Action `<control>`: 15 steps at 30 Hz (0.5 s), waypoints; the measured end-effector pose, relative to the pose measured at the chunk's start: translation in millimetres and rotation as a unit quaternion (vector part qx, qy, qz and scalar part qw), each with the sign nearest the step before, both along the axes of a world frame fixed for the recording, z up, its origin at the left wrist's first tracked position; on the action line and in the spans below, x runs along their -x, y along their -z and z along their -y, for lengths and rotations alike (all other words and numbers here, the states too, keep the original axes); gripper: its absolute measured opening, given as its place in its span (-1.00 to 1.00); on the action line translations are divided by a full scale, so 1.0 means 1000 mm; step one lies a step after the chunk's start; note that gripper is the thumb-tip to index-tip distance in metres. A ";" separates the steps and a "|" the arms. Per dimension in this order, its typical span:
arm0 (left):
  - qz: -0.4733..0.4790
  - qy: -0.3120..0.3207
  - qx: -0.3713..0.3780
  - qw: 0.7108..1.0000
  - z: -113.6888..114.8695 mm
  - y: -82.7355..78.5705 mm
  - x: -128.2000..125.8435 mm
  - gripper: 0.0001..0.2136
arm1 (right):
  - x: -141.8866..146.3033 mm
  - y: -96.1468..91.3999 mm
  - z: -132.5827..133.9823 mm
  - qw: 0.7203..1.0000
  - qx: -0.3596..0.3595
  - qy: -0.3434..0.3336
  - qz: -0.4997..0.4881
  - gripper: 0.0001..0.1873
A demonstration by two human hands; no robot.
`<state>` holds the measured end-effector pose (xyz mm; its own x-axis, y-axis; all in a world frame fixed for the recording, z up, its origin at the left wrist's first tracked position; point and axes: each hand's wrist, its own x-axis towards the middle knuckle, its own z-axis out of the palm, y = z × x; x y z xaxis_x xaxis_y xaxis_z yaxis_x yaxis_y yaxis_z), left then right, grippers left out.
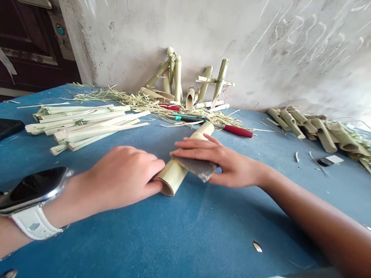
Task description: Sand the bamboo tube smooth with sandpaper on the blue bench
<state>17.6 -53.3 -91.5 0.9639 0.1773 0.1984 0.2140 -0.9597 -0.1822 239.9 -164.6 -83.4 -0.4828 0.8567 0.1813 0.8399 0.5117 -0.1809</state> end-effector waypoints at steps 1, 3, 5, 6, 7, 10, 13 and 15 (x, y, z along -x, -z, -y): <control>-0.006 0.001 -0.011 1.000 0.000 0.000 0.000 -0.77 | -0.008 0.003 -0.003 0.998 -0.031 0.048 0.018 -0.43; -0.014 0.000 -0.031 0.999 0.000 0.000 -0.001 -0.77 | -0.022 0.011 -0.008 0.982 -0.094 0.158 0.051 -0.44; -0.014 -0.006 -0.038 0.999 0.000 0.000 -0.001 -0.76 | -0.026 0.017 -0.012 0.964 -0.126 0.223 0.066 -0.43; -0.014 -0.010 -0.038 0.999 0.000 0.001 -0.001 -0.76 | -0.023 0.019 -0.012 0.964 -0.125 0.224 0.067 -0.40; -0.015 -0.013 -0.039 0.999 0.000 0.001 -0.001 -0.77 | -0.017 0.018 -0.011 0.970 -0.115 0.206 0.063 -0.36; -0.018 -0.019 -0.049 0.998 0.001 0.002 0.000 -0.77 | 0.005 0.010 -0.003 0.994 -0.054 0.082 0.036 -0.31; -0.020 -0.021 -0.054 0.998 0.001 0.001 0.001 -0.76 | 0.008 0.002 0.000 1.000 -0.016 0.006 0.024 -0.32; -0.022 -0.027 -0.056 0.998 0.002 0.000 0.001 -0.75 | -0.007 0.004 -0.003 0.998 -0.038 0.039 0.038 -0.33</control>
